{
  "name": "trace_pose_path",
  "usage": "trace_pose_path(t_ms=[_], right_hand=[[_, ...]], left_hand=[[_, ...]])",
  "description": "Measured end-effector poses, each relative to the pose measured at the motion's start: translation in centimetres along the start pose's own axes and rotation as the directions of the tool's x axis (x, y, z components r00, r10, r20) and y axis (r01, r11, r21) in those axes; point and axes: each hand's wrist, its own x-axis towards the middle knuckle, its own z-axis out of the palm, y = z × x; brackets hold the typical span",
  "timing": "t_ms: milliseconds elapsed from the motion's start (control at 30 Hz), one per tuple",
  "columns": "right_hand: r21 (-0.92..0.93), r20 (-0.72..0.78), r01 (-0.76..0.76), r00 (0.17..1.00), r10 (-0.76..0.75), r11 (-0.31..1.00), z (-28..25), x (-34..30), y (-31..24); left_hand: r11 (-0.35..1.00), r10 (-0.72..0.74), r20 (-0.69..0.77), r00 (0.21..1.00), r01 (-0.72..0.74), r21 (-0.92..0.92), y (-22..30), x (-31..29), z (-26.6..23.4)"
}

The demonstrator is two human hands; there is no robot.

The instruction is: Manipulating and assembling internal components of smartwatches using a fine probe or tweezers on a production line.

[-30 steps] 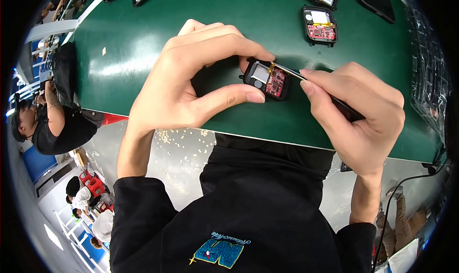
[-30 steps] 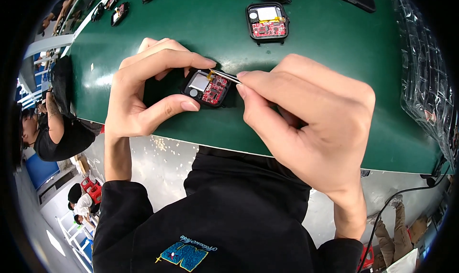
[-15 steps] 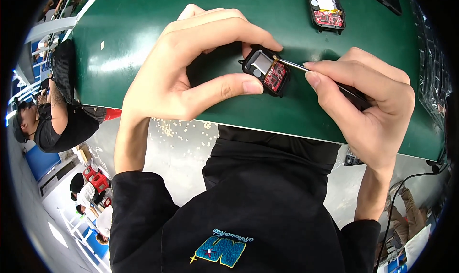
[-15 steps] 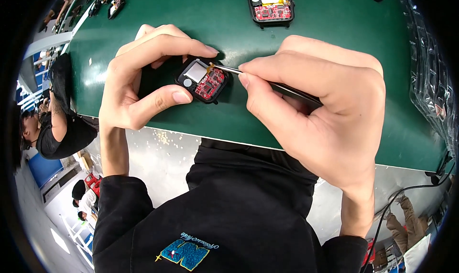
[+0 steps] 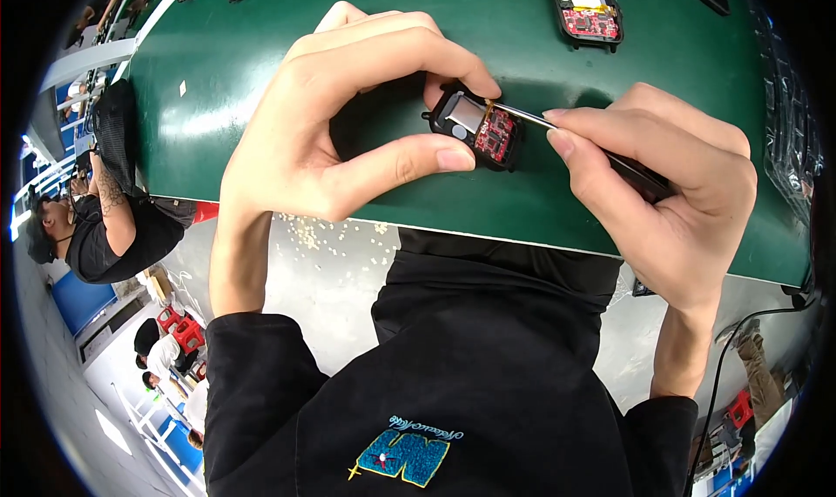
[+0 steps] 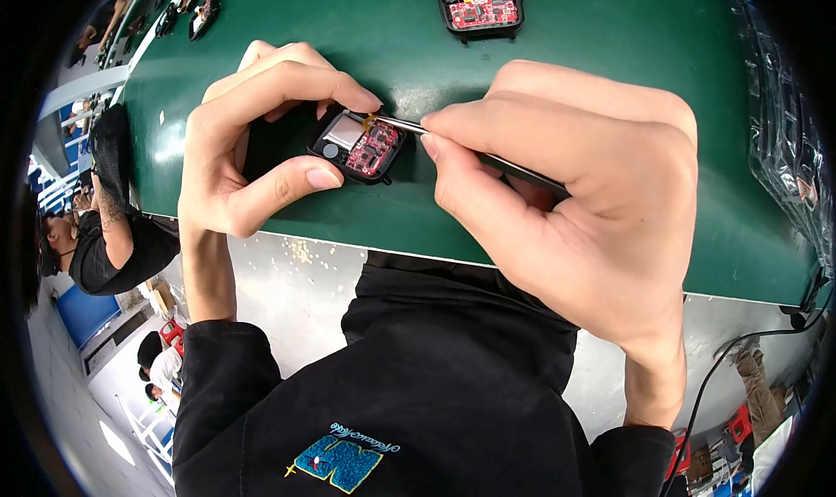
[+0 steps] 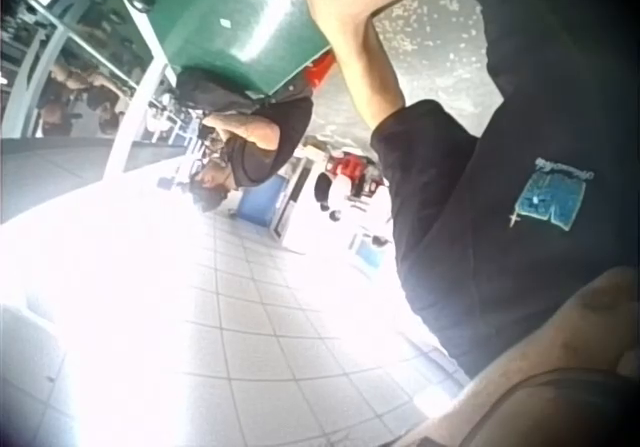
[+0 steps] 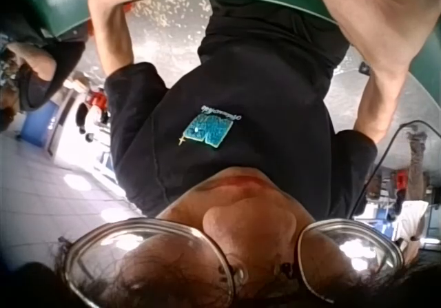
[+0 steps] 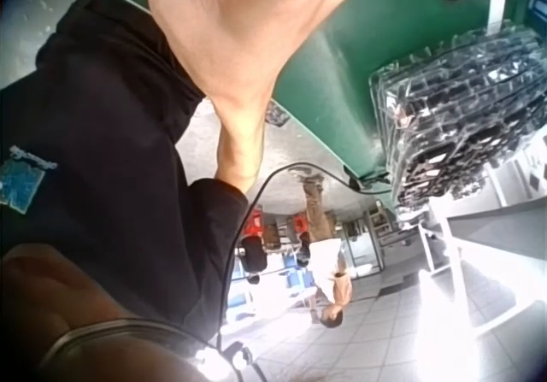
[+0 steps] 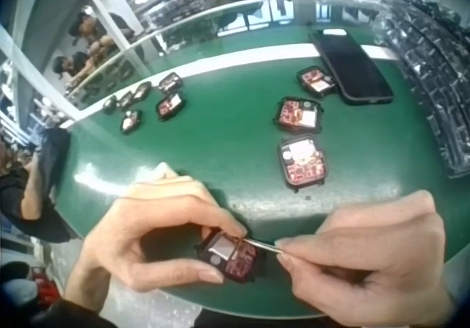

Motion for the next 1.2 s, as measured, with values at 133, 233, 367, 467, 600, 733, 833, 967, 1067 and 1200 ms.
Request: trace_pose_path(t_ms=[133, 233, 367, 467, 600, 733, 833, 967, 1067, 1200], right_hand=[[0.002, 0.009, -0.017, 1.000, 0.017, 1.000, 0.0, -0.1, -0.4], [-0.011, 0.018, -0.059, 0.998, 0.059, 0.998, -0.1, -0.2, -0.7], [-0.047, -0.008, 0.028, 1.000, -0.028, 0.998, 0.1, -0.5, 0.0], [-0.071, -0.014, 0.069, 0.997, -0.070, 0.995, 0.3, -0.4, -0.3], [-0.099, -0.023, 0.090, 0.995, -0.093, 0.991, 0.1, -0.2, -0.1], [-0.126, -0.050, 0.145, 0.987, -0.152, 0.981, 0.4, 0.0, 0.4], [-0.111, -0.077, 0.113, 0.990, -0.122, 0.987, 0.1, 0.0, -0.4], [-0.069, -0.162, 0.035, 0.986, -0.046, 0.997, -0.7, -0.7, -0.9], [0.027, -0.218, -0.033, 0.975, 0.039, 0.999, -0.5, -1.7, -0.5], [0.050, -0.276, -0.017, 0.961, 0.030, 0.999, -0.7, -1.5, -1.0]], left_hand=[[1.000, 0.002, -0.001, 1.000, -0.002, 0.003, 0.0, -0.2, 0.1], [1.000, 0.011, -0.003, 1.000, -0.011, 0.012, 0.0, -0.3, 0.2], [1.000, 0.006, -0.007, 1.000, -0.006, 0.005, 0.0, -0.1, 0.3], [1.000, -0.016, -0.007, 1.000, 0.016, 0.009, 0.3, -0.6, 0.0], [1.000, -0.012, -0.008, 1.000, 0.012, -0.010, -0.1, 0.0, 0.1], [1.000, 0.026, -0.007, 1.000, -0.026, -0.007, -0.7, 0.1, 0.0], [0.999, -0.023, 0.035, 0.999, 0.021, 0.037, 0.4, 0.0, -1.1], [1.000, -0.005, -0.014, 1.000, 0.006, 0.027, 0.6, -0.4, -0.2], [1.000, 0.023, 0.016, 1.000, -0.023, 0.012, 0.6, -0.3, 0.3], [0.999, 0.041, 0.012, 0.999, -0.041, 0.003, 0.9, -0.4, 0.4]])
